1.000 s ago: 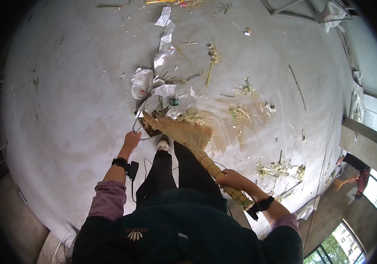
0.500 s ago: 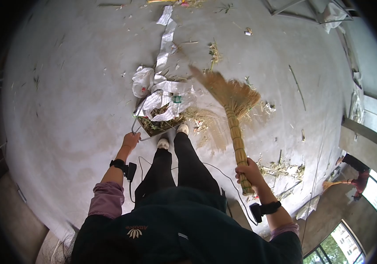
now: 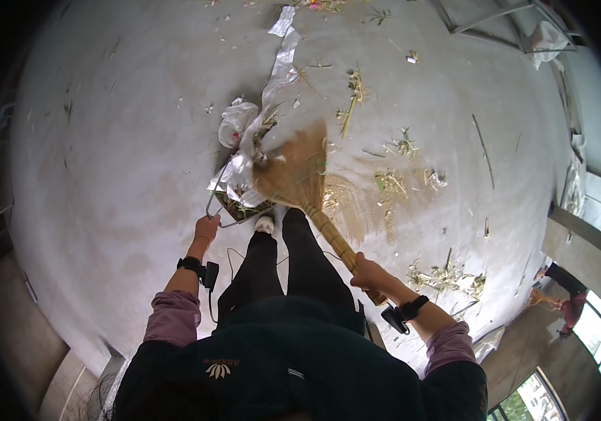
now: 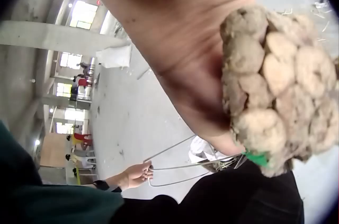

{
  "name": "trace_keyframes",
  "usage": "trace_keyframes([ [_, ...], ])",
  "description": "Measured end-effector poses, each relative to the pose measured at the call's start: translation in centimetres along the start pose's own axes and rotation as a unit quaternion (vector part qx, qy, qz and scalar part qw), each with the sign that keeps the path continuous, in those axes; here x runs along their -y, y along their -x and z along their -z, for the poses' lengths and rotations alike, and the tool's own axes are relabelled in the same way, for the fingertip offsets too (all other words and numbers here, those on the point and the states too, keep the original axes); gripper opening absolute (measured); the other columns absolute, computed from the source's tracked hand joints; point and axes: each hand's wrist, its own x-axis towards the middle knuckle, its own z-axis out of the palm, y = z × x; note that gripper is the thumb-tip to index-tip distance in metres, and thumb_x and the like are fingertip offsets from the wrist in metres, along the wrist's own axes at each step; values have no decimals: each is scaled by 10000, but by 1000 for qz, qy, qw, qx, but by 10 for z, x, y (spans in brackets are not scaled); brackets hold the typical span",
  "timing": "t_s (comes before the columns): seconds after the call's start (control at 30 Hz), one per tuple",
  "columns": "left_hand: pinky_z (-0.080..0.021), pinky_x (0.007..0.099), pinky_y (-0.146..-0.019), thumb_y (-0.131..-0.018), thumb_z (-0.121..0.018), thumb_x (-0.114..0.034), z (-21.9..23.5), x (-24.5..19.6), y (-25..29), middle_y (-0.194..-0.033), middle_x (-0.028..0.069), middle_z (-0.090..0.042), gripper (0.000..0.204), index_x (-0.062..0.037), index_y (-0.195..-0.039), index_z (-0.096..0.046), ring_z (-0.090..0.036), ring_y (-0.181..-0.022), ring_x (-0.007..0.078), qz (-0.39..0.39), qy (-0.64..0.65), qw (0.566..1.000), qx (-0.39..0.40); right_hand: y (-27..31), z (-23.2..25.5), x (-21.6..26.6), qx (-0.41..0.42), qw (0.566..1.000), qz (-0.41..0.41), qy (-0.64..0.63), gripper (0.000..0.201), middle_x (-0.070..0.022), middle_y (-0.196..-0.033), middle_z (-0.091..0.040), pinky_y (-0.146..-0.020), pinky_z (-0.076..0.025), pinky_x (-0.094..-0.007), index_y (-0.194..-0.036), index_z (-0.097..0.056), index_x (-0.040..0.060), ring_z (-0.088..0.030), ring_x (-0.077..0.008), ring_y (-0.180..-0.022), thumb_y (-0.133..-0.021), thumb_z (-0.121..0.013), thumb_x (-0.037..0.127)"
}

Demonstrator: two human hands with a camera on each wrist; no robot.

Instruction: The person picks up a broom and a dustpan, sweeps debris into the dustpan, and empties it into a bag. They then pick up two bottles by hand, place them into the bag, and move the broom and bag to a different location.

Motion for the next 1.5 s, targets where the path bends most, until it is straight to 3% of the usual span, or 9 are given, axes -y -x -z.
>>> trace_keyframes([
  [0.23,-411,324,-529,-732,-556,-336,6,2,21,-556,66,-548,329,-26,-657,-632,-520,-538,169,81,118,990,0,40,35,17,98,988,10,-122,457,-114,-680,-548,-479,-471,-304,-1041,-373,-20,-577,-186,-510,-665,-608,90],
  [0.57,-374,295,-489,-733,-561,-330,40,47,27,-552,31,-532,314,-39,-636,-627,-482,-503,137,151,231,958,-72,77,106,-6,-82,971,7,-224,552,-104,-730,-568,-469,-465,-284,-1134,-449,-32,-567,-153,-519,-633,-651,81],
  [0.77,-388,298,-496,-720,-556,-364,21,71,20,-558,46,-552,353,-31,-636,-634,-503,-510,153,178,250,947,-101,-32,151,45,-177,922,68,-339,275,-91,-641,-557,-423,-465,-298,-893,-507,-35,-552,-162,-486,-667,-619,72],
  [1.0,-406,310,-518,-732,-566,-373,23,87,15,-580,60,-573,367,-22,-638,-625,-522,-531,159,178,241,948,-110,-183,186,160,-115,850,138,-495,148,-87,-583,-533,-394,-444,-307,-743,-533,-23,-533,-179,-461,-690,-609,92],
  [1.1,-409,311,-527,-737,-576,-365,28,83,23,-597,69,-583,365,-15,-645,-622,-530,-545,160,202,268,936,-110,-195,178,186,-119,882,140,-433,166,-94,-597,-543,-421,-465,-308,-742,-526,-12,-536,-176,-464,-708,-614,124],
  [1.23,-393,297,-513,-751,-564,-353,29,91,23,-578,48,-550,344,-26,-659,-617,-500,-531,141,201,271,935,-105,-206,152,176,-131,974,71,-172,289,-123,-632,-556,-426,-463,-324,-845,-481,-63,-572,-203,-493,-664,-625,110],
  [1.3,-411,315,-535,-743,-577,-351,30,93,25,-592,67,-578,348,-19,-652,-625,-529,-553,158,194,293,930,-105,-190,131,157,-208,977,49,9,411,-189,-689,-580,-453,-477,-366,-959,-418,-65,-597,-266,-524,-654,-626,117],
  [1.37,-416,316,-543,-747,-573,-345,28,98,23,-596,73,-579,343,-21,-650,-626,-533,-558,161,182,284,935,-107,-154,115,146,-169,977,73,105,460,-258,-758,-589,-589,-489,-422,-1023,-345,-20,-612,-365,-668,-661,-584,135],
  [1.5,-423,325,-556,-745,-568,-347,31,103,20,-614,79,-586,339,-25,-661,-639,-542,-572,176,185,306,928,-101,-96,81,134,-117,965,51,230,476,-255,-802,-594,-647,-474,-467,-1040,-356,12,-588,-406,-757,-649,-595,141],
])
